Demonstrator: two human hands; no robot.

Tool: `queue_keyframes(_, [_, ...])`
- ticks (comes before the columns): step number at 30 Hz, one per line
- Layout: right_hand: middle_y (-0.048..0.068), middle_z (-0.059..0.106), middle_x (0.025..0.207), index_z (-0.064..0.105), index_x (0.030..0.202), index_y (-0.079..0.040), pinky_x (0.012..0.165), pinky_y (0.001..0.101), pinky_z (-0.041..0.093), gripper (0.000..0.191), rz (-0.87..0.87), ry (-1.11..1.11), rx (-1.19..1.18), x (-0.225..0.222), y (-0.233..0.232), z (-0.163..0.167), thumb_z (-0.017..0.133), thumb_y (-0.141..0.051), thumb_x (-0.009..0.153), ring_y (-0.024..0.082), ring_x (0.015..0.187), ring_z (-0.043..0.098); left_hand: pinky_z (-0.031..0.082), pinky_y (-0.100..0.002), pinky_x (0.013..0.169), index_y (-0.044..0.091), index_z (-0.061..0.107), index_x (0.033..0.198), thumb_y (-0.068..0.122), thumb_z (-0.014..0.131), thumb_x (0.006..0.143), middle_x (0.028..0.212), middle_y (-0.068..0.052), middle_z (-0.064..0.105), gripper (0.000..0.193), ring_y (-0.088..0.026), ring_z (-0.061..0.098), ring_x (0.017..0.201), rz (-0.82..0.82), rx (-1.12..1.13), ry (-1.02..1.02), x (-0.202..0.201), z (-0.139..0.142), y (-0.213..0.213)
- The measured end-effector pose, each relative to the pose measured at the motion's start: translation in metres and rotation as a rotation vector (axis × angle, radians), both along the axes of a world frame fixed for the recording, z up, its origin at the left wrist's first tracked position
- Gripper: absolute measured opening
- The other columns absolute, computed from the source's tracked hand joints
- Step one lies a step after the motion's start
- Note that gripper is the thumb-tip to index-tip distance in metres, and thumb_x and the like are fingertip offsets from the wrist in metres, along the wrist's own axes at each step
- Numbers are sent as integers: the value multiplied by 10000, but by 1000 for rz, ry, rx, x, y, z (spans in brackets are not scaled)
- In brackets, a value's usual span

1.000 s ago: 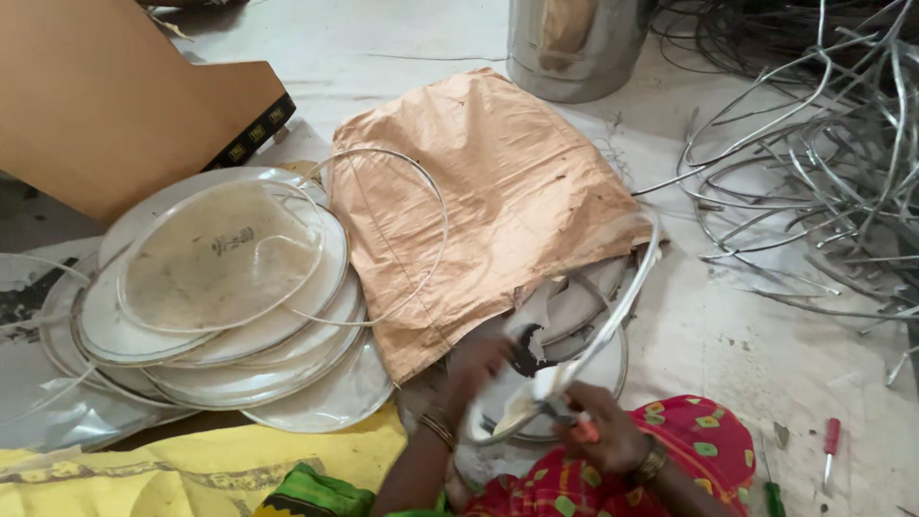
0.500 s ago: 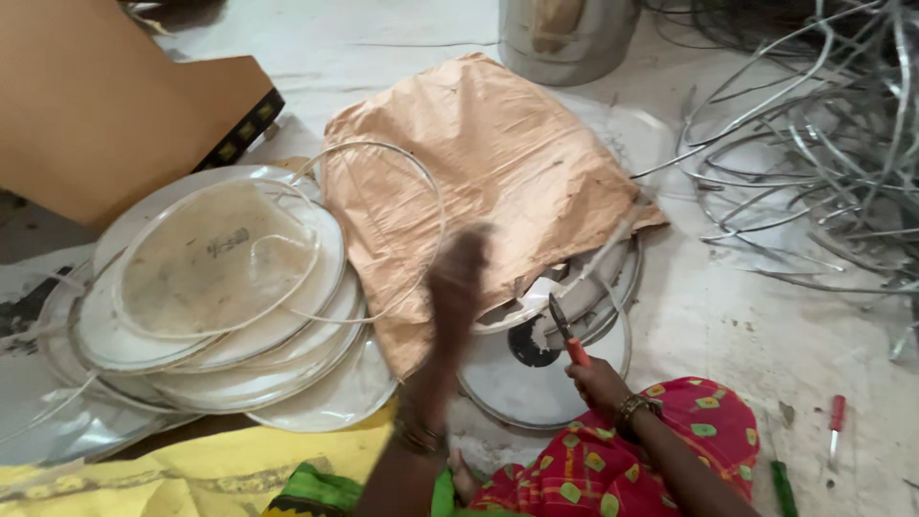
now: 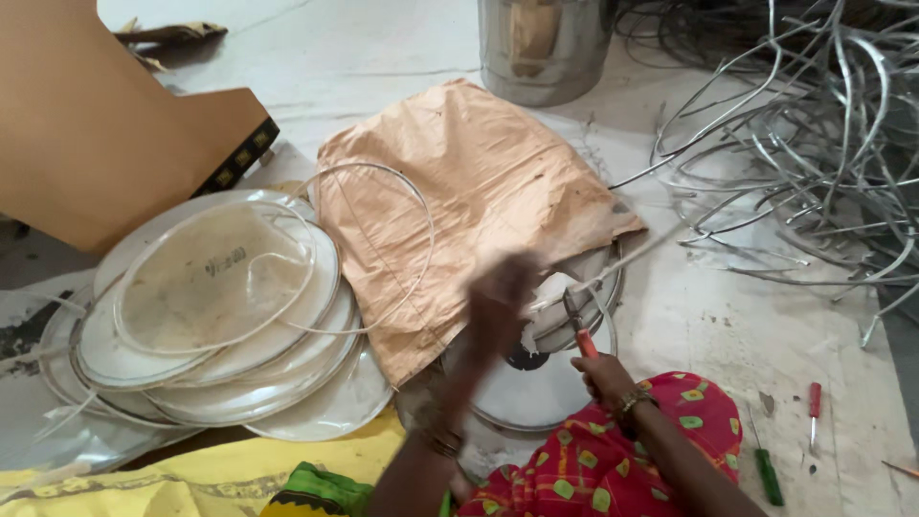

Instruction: The person sits on the floor and uses pliers to bend and shape metal wire into circular frames. They manipulate the wire around a white circular base, securing the wire ends and adjusting the shape. The person handles multiple wire loops and a stack of white circular bases during the process.

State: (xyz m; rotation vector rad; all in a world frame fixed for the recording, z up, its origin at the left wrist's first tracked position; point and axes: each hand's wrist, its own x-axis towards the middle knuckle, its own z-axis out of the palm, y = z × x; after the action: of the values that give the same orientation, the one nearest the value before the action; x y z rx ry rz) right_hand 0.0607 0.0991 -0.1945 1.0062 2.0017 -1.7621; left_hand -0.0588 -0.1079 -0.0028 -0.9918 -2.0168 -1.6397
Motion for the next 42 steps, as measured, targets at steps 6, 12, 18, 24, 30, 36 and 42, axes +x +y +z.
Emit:
queue_keyframes(6, [79, 709, 771, 682, 1084, -70, 590, 361, 542, 517, 246, 152, 528, 33, 21, 120, 754, -485, 785, 196, 619, 631, 345, -235, 461, 65, 689, 979, 341, 553, 1089, 694, 27, 555, 326, -69, 469, 552, 340, 781, -621, -108, -29, -143])
queue_keyframes(12, [120, 711, 803, 687, 1018, -56, 590, 421, 569, 578, 538, 224, 1294, 56, -3, 294, 675, -598, 818, 260, 643, 692, 548, -354, 520, 43, 617, 942, 442, 482, 1026, 725, -87, 659, 429, -211, 630, 560, 312, 856, -1109, -80, -175, -141])
queue_keyframes(18, [74, 675, 688, 677, 873, -67, 451, 354, 523, 671, 659, -36, 1654, 61, -28, 383, 523, -720, 907, 172, 542, 663, 518, -404, 618, 136, 735, 1109, 352, 604, 979, 880, -142, 706, 283, -309, 690, 778, 219, -70, -1131, -88, -195, -171])
queue_keyframes(24, [37, 632, 630, 648, 770, -89, 429, 341, 468, 632, 771, 41, 1905, 63, -35, 380, 535, -702, 875, 147, 538, 624, 553, -461, 771, 40, 719, 1012, 191, 638, 1010, 946, -168, 715, 171, -365, 692, 870, 675, -36, -114, -114, -87, -143])
queue_keyframes(30, [89, 657, 637, 668, 707, -100, 500, 395, 471, 651, 753, 87, 1805, 63, -43, 372, 579, -737, 805, 234, 591, 646, 507, -429, 827, 93, 721, 1057, 287, 811, 778, 1125, -170, 692, 351, -328, 629, 943, 46, -133, 286, -14, 8, -50])
queue_keyframes(36, [75, 624, 763, 653, 968, -107, 558, 413, 476, 461, 773, 403, 1830, 69, -40, 367, 605, -551, 853, 251, 645, 629, 448, -426, 713, 197, 728, 1016, 335, 732, 936, 811, -9, 650, 160, -238, 643, 791, 206, -391, 331, 16, 11, -37])
queue_keyframes(42, [65, 622, 861, 685, 1027, -141, 662, 413, 451, 351, 753, 386, 1925, 64, -55, 345, 565, -448, 906, 239, 758, 602, 463, -444, 692, 183, 700, 962, 345, 722, 907, 780, -26, 662, 172, -267, 667, 753, 311, -470, 295, 7, -8, -35])
